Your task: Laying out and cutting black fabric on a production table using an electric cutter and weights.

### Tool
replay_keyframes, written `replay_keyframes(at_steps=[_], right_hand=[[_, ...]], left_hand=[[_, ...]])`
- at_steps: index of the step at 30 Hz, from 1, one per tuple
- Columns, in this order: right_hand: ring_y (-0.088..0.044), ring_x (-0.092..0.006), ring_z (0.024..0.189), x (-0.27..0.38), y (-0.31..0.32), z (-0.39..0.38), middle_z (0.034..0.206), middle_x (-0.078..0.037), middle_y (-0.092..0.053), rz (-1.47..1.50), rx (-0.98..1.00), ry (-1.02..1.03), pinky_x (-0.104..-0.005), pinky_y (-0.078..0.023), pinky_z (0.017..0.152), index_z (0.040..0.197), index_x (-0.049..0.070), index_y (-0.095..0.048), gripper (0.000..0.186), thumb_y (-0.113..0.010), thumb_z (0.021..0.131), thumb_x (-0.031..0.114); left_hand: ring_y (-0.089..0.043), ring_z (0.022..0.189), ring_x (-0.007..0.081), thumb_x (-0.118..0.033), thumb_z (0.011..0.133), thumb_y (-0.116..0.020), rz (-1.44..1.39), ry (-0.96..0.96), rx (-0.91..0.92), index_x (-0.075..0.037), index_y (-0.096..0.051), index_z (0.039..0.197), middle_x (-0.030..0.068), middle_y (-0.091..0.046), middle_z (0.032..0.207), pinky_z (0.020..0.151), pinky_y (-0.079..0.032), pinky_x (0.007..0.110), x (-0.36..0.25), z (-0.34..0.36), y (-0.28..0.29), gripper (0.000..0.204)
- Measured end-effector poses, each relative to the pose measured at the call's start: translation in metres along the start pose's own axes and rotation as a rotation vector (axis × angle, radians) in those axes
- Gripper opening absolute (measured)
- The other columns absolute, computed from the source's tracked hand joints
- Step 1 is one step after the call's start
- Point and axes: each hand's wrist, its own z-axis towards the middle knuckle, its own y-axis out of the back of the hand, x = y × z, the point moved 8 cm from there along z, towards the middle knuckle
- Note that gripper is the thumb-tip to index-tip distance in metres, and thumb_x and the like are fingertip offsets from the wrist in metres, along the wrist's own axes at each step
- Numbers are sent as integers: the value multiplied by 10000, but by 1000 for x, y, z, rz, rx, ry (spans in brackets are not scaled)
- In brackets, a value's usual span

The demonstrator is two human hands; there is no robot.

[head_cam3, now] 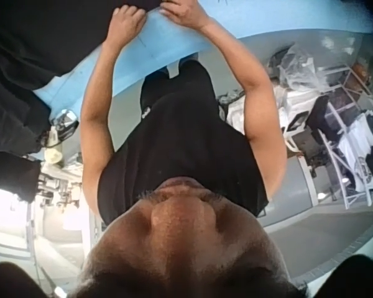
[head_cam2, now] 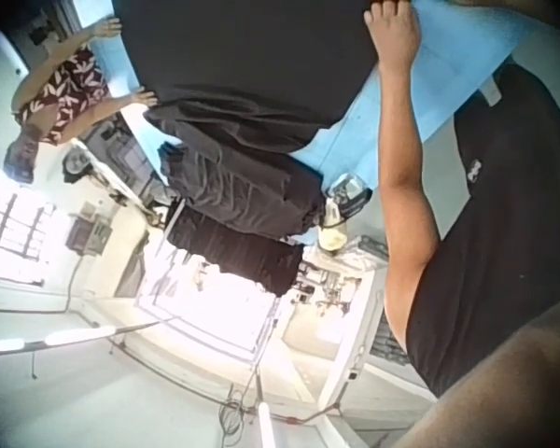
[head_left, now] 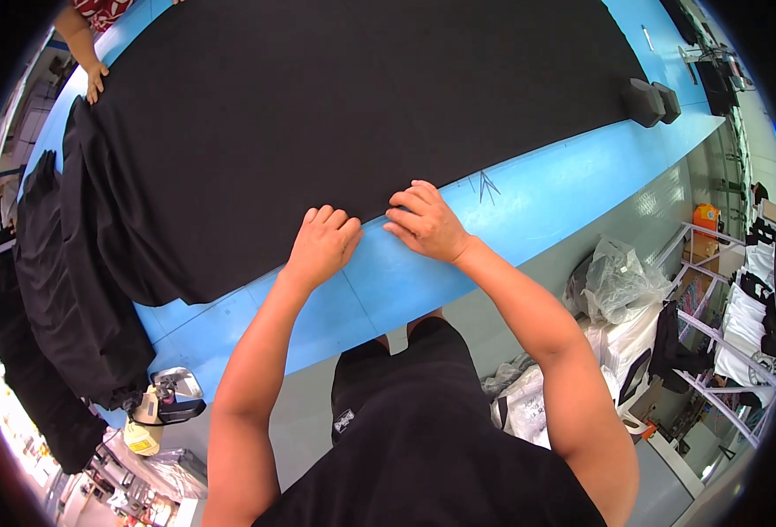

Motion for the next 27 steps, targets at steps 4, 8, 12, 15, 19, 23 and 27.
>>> replay_keyframes(at_steps=[4, 8, 12, 15, 19, 23, 27], right_hand=[[-585, -304, 1044, -46, 50, 9, 1094, -93, -613, -55, -84, -99, -436, -457, 949, 997, 61, -671, 253, -736, 752, 68], [-588, -294, 1050, -76, 60, -10, 1103, -94, -620, -96, 79, -82, -430, -459, 963, 990, 39, -671, 250, -718, 745, 33], [-590, -283, 1049, -78, 61, -19, 1098, -94, -626, -48, 77, -100, -421, -465, 968, 987, 32, -673, 232, -711, 758, 19], [-588, -276, 1051, -84, 62, -24, 1087, -89, -630, -32, 63, -130, -415, -469, 968, 987, 29, -677, 214, -716, 776, 25], [-587, -264, 1028, -86, 63, -22, 1058, -69, -635, -1, 66, -112, -411, -472, 952, 985, 30, -681, 200, -734, 796, 68], [-577, -233, 972, -91, 63, -21, 1008, -27, -633, -25, 103, -64, -394, -464, 921, 952, 49, -680, 162, -731, 802, 81], [-571, -211, 942, -85, 54, -26, 964, -2, -620, -151, 133, 54, -391, -455, 907, 922, 74, -676, 130, -725, 803, 89]], left_hand=[[-525, 837, 220, -179, 850, -717, 2, 8, -3, -90, -647, 888, 35, -576, 865, 757, -407, 362, -11, 15, 2, 120], [-534, 856, 222, -193, 858, -713, -53, -44, -80, -88, -652, 919, 33, -581, 871, 776, -418, 363, -28, 51, -11, 136], [-548, 869, 227, -190, 865, -697, -109, -26, -82, -82, -666, 930, 39, -599, 872, 793, -434, 362, -42, 88, -32, 130], [-566, 853, 231, -175, 868, -684, -104, -28, -49, -73, -685, 920, 44, -615, 844, 791, -452, 367, -47, 107, -43, 115], [-583, 774, 231, -138, 859, -681, -163, -12, -38, -59, -709, 870, 43, -620, 763, 765, -480, 383, -46, 116, -46, 84], [-577, 738, 231, -117, 845, -689, -247, 8, -45, -56, -703, 833, 43, -611, 729, 735, -475, 377, -45, 120, -41, 63], [-563, 766, 216, -115, 835, -704, -119, -47, -14, -65, -686, 853, 28, -611, 774, 735, -447, 365, -52, 113, -46, 56]])
